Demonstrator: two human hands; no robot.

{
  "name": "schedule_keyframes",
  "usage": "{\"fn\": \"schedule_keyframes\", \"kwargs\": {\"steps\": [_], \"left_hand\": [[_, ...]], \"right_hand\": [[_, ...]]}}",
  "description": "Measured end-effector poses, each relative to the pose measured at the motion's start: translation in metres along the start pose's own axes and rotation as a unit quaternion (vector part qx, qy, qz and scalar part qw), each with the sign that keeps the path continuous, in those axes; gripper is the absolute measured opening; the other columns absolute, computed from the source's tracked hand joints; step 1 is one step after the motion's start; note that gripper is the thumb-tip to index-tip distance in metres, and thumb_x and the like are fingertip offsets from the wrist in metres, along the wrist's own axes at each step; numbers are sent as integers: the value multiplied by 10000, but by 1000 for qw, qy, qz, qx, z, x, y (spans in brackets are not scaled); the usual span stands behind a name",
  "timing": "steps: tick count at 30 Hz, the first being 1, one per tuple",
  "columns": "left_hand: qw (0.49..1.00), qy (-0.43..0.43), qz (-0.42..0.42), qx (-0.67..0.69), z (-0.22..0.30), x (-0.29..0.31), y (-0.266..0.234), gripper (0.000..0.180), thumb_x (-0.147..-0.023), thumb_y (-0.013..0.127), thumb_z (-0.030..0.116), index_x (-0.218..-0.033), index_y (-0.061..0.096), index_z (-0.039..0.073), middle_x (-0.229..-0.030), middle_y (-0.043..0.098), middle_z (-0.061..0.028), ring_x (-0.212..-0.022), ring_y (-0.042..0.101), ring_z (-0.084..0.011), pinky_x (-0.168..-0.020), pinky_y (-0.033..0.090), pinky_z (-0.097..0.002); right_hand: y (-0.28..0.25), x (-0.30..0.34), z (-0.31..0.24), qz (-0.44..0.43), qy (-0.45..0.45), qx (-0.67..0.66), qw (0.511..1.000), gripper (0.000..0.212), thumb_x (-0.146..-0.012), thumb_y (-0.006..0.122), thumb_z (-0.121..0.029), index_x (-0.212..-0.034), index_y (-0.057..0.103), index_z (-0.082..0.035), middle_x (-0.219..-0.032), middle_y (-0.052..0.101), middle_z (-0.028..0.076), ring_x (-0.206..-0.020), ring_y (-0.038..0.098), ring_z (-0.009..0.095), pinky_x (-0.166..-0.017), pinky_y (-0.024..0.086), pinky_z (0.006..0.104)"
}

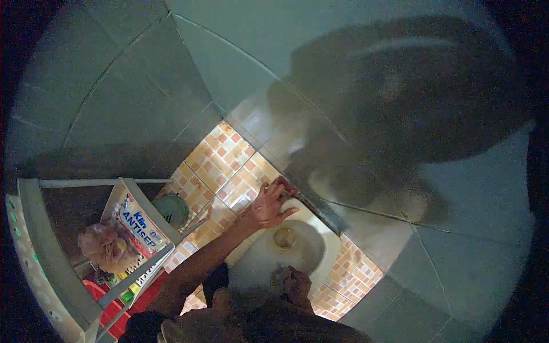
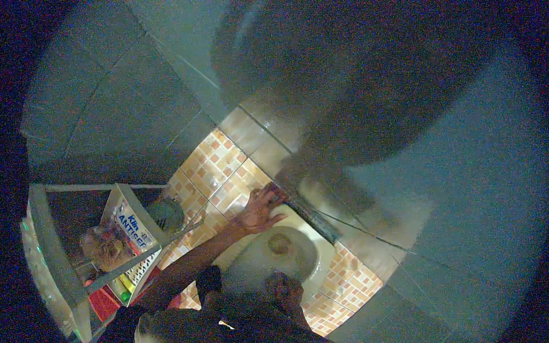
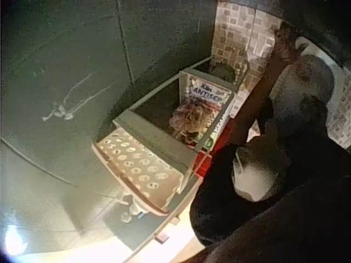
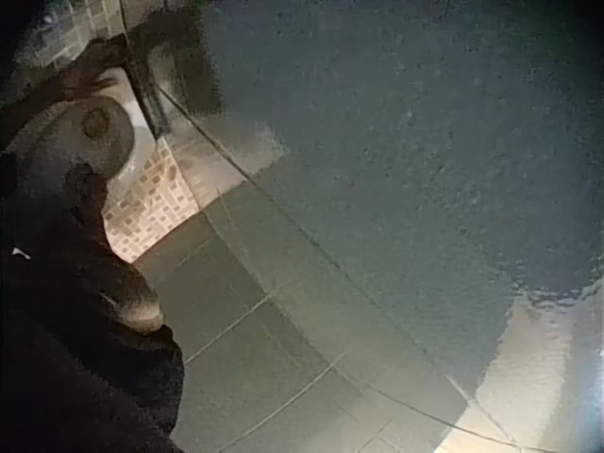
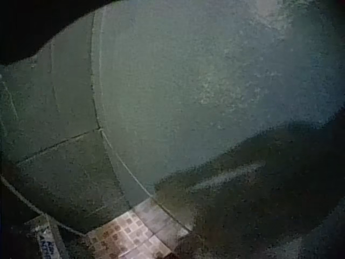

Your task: The person applies a sealant or adhesive around the joint where a squat toilet meets the tiled floor using their hands.

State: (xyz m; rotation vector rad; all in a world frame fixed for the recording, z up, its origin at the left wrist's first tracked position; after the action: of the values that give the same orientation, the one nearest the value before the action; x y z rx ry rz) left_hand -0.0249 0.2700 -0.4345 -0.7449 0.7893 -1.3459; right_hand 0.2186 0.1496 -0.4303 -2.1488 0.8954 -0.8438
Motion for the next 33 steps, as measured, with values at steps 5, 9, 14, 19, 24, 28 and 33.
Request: {"fn": "schedule_keyframes", "kwargs": {"steps": [5,9,14,19,24,28,33], "left_hand": [[999,19,27,-30,5,-2,-10,532,-940,545,524,-1329,574,163,-1305,514,-80,-1358,378,-283,-1097,244,-573],[998,8,43,-44,4,-3,-15,529,-931,556,519,-1320,576,162,-1286,538,-56,-1340,396,-266,-1084,267,-574],[997,-68,38,24,-21,-5,-32,545,-901,577,522,-1293,583,144,-1305,524,-52,-1336,397,-278,-1052,315,-565],[993,-100,55,-31,-34,-5,-46,580,-882,589,547,-1255,587,103,-1310,506,-79,-1342,384,-296,-1046,316,-557],[996,-80,49,-9,-18,-10,-38,609,-890,570,566,-1275,576,94,-1293,498,-112,-1350,372,-320,-1066,306,-560],[1000,-25,3,11,0,-6,-23,630,-917,535,570,-1339,542,103,-1297,491,-118,-1365,360,-333,-1106,269,-580],[999,-5,37,-31,-1,-4,-22,602,-932,517,557,-1358,541,133,-1317,500,-119,-1380,352,-327,-1116,261,-579]], "right_hand": [[-3,2,-1,19,-57,2,998,331,-796,667,-142,-1122,690,-87,-795,675,126,-727,658,314,-674,535,438],[-1,0,-2,16,-40,34,998,334,-795,665,-142,-1121,691,-76,-812,687,132,-754,673,312,-699,542,433],[-6,3,0,40,-50,-33,997,328,-809,662,-185,-1120,695,-86,-823,692,129,-754,669,316,-726,542,436],[-4,5,5,62,-53,-24,996,322,-817,667,-194,-1120,695,-88,-814,689,127,-747,665,317,-717,536,438],[0,7,10,52,-46,-11,998,325,-797,679,-136,-1118,695,-89,-804,682,129,-744,662,322,-698,531,436],[1,7,10,60,-24,5,998,325,-799,668,-147,-1119,694,-90,-787,665,134,-720,652,332,-672,523,439],[-18,-3,-31,33,-101,28,994,371,-776,680,-173,-1137,687,-85,-772,651,138,-686,640,333,-642,516,432]]}}
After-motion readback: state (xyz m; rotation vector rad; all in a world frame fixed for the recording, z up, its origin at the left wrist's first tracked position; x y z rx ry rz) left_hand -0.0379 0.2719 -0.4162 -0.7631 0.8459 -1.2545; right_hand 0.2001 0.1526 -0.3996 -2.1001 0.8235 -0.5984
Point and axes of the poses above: each hand's wrist, its own x-axis away from the middle knuckle, its own y-axis out of the palm, z = x × y, the point moved 10 cm from there along -x, towards the middle knuckle
